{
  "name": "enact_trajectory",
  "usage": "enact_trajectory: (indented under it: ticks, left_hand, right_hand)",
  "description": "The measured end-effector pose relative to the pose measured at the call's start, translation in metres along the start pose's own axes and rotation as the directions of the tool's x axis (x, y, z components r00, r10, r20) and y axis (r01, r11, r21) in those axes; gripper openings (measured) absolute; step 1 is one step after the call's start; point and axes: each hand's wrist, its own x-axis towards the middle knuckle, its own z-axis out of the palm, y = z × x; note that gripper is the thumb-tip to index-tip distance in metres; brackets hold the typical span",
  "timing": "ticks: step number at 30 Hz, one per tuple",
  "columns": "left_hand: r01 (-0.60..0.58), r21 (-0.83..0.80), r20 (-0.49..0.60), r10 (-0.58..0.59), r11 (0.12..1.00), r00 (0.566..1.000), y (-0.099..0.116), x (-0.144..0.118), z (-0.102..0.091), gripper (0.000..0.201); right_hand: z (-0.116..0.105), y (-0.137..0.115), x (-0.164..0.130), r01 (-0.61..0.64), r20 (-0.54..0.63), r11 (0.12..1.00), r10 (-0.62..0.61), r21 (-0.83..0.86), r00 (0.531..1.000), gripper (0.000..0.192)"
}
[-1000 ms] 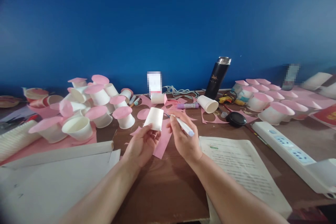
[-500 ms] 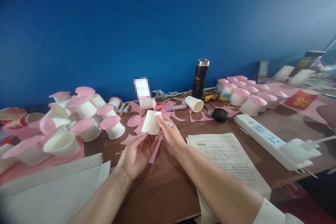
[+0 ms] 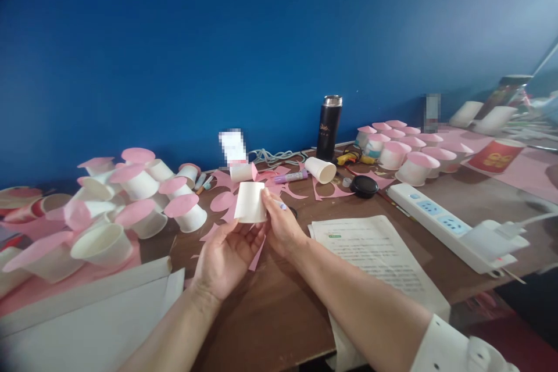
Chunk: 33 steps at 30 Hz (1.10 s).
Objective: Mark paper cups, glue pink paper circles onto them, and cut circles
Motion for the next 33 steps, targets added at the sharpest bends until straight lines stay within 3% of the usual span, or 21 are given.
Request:
enact_trajectory:
  ticks: [2,3,5,7,9,11,12,14,16,18,21,28,31,33]
  left_hand:
    - [0.042,0.246,-0.033,-0.035,0.968,0.999,0.007,-0.001,-0.003,0.023]
    - [0.068,0.413,-0.060,-0.047,0.908,0.997,0.013,-0.002,-0.005,0.028]
    - [0.009,0.684,-0.097,0.078,0.730,0.992,0.028,-0.005,-0.010,0.038]
    - [-0.029,0.820,-0.133,0.240,0.571,0.962,0.045,-0.007,-0.014,0.043]
    - [0.013,0.960,-0.144,0.453,0.280,0.879,0.060,-0.009,-0.017,0.039]
    - [0.124,0.991,-0.081,0.557,-0.041,0.826,0.069,-0.009,-0.021,0.034]
    - [0.166,0.975,-0.060,0.541,-0.149,0.839,0.071,-0.009,-0.024,0.030]
    - [0.222,0.935,-0.068,0.474,-0.278,0.878,0.071,-0.007,-0.030,0.022]
    - [0.257,0.899,-0.087,0.431,-0.354,0.898,0.068,-0.004,-0.036,0.020]
    - [0.289,0.856,-0.097,0.416,-0.428,0.904,0.065,-0.002,-0.041,0.020]
    - [0.313,0.810,-0.119,0.385,-0.495,0.915,0.062,-0.001,-0.042,0.014]
    - [0.287,0.778,-0.077,0.369,-0.559,0.926,0.061,-0.003,-0.037,0.014]
    - [0.289,0.829,-0.063,0.434,-0.478,0.899,0.062,-0.003,-0.032,0.018]
    - [0.199,0.928,-0.033,0.460,-0.316,0.887,0.062,-0.003,-0.029,0.021]
  right_hand:
    - [-0.002,-0.002,0.001,0.057,-0.034,0.995,-0.061,-0.086,0.998,0.038]
    - [-0.004,-0.003,0.002,0.116,-0.044,0.985,-0.122,-0.125,0.992,0.038]
    - [-0.009,-0.004,0.006,0.168,-0.064,0.975,-0.179,-0.145,0.982,0.037]
    - [-0.015,-0.004,0.008,0.193,-0.132,0.960,-0.222,-0.201,0.966,0.039]
    - [-0.020,-0.003,0.008,0.222,-0.183,0.914,-0.295,-0.340,0.938,0.043]
    - [-0.023,-0.001,0.005,0.254,-0.148,0.823,-0.374,-0.508,0.916,0.044]
    - [-0.023,0.000,0.003,0.281,-0.096,0.764,-0.407,-0.580,0.908,0.044]
    - [-0.023,0.001,-0.002,0.351,0.034,0.648,-0.449,-0.676,0.893,0.042]
    - [-0.020,0.003,-0.005,0.415,0.149,0.567,-0.456,-0.711,0.878,0.041]
    - [-0.018,0.004,-0.007,0.438,0.207,0.545,-0.433,-0.715,0.877,0.041]
    - [-0.018,0.007,-0.007,0.425,0.221,0.560,-0.395,-0.711,0.891,0.039]
    - [-0.020,0.008,-0.005,0.353,0.189,0.569,-0.327,-0.742,0.926,0.032]
    - [-0.018,-0.003,-0.007,0.399,0.103,0.624,-0.455,-0.672,0.885,0.033]
    - [-0.016,-0.014,-0.012,0.442,0.067,0.675,-0.505,-0.591,0.860,0.034]
